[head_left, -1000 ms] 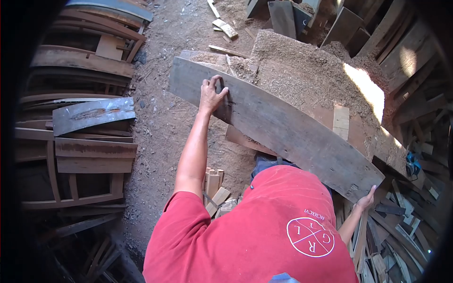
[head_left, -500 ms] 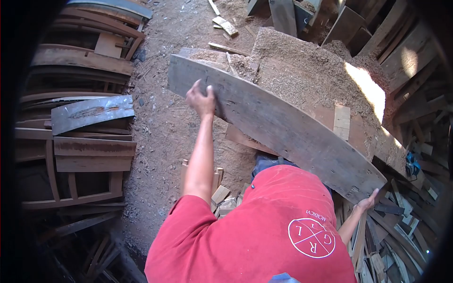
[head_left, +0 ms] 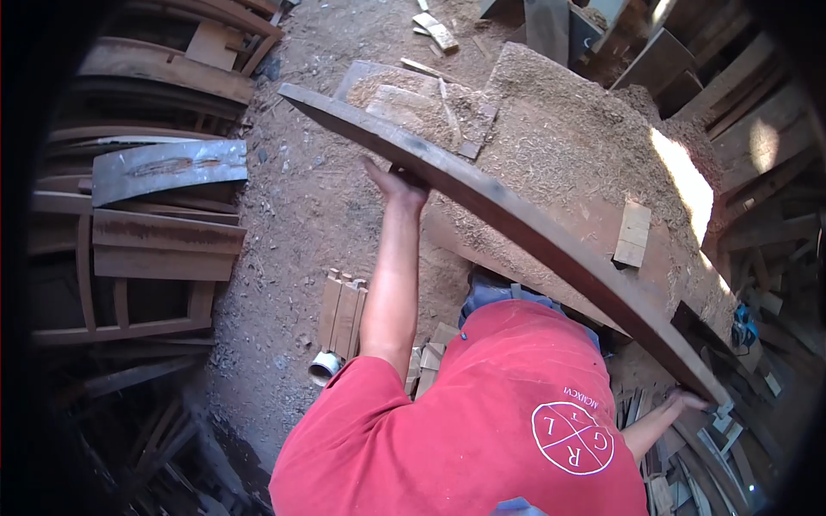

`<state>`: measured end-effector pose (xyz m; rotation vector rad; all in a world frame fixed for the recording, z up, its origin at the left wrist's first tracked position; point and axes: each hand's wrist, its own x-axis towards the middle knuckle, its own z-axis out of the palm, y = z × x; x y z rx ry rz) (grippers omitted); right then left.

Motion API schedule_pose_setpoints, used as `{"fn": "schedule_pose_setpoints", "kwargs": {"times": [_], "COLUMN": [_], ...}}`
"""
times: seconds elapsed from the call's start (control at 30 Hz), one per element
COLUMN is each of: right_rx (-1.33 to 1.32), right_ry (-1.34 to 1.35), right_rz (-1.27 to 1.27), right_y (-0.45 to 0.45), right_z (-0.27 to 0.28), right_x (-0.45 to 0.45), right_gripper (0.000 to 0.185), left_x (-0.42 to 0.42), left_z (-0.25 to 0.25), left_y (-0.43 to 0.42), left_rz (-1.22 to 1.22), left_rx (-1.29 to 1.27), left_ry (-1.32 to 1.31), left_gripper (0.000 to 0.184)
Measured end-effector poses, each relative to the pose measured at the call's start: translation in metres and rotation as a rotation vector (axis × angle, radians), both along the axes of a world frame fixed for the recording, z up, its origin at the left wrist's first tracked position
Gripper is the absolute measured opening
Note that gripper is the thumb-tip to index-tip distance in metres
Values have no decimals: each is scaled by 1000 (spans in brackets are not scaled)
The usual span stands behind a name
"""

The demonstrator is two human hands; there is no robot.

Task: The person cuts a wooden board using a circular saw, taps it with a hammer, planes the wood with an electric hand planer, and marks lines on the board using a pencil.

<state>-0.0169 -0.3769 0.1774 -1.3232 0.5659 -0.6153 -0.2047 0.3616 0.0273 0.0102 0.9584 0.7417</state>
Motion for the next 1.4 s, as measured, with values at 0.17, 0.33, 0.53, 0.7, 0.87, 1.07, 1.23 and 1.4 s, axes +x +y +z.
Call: {"fn": "schedule_pose_setpoints", "kwargs": {"times": [0.17, 0.33, 0.53, 0.7, 0.87, 1.07, 1.23, 1.4], "right_rx": [227, 221, 249, 307, 149, -138, -997, -1671], "right_ry": [-248, -131, -15, 59, 318, 846, 1230, 590], "right_rz": [735, 468, 219, -28, -197, -160, -29, 524], "right_y": [-106, -77, -68, -87, -131, -174, -166, -34], "right_z": [-44, -41, -37, -23, -68, -144, -164, -170], "right_x": [9, 1, 0, 39, 96, 114, 105, 100], "right_gripper": [65, 60, 56, 56, 57, 59, 61, 56], "left_x": [25, 45, 41, 35, 26, 37, -2, -13], "left_z": [37, 55, 35, 5, 62, 12, -2, -3], "left_y": [-29, -42, -57, -71, -124, -184, -221, -228], "left_rz": [-13, -2, -8, -36, -181, -111, -737, -982], "left_rx": [237, 355, 367, 291, 296, 76, 476, 1296], "left_ry": [-658, -908, -986, -748, 54, 683, 937, 1433], "left_gripper": [51, 53, 53, 54, 66, 97, 90, 67]}}
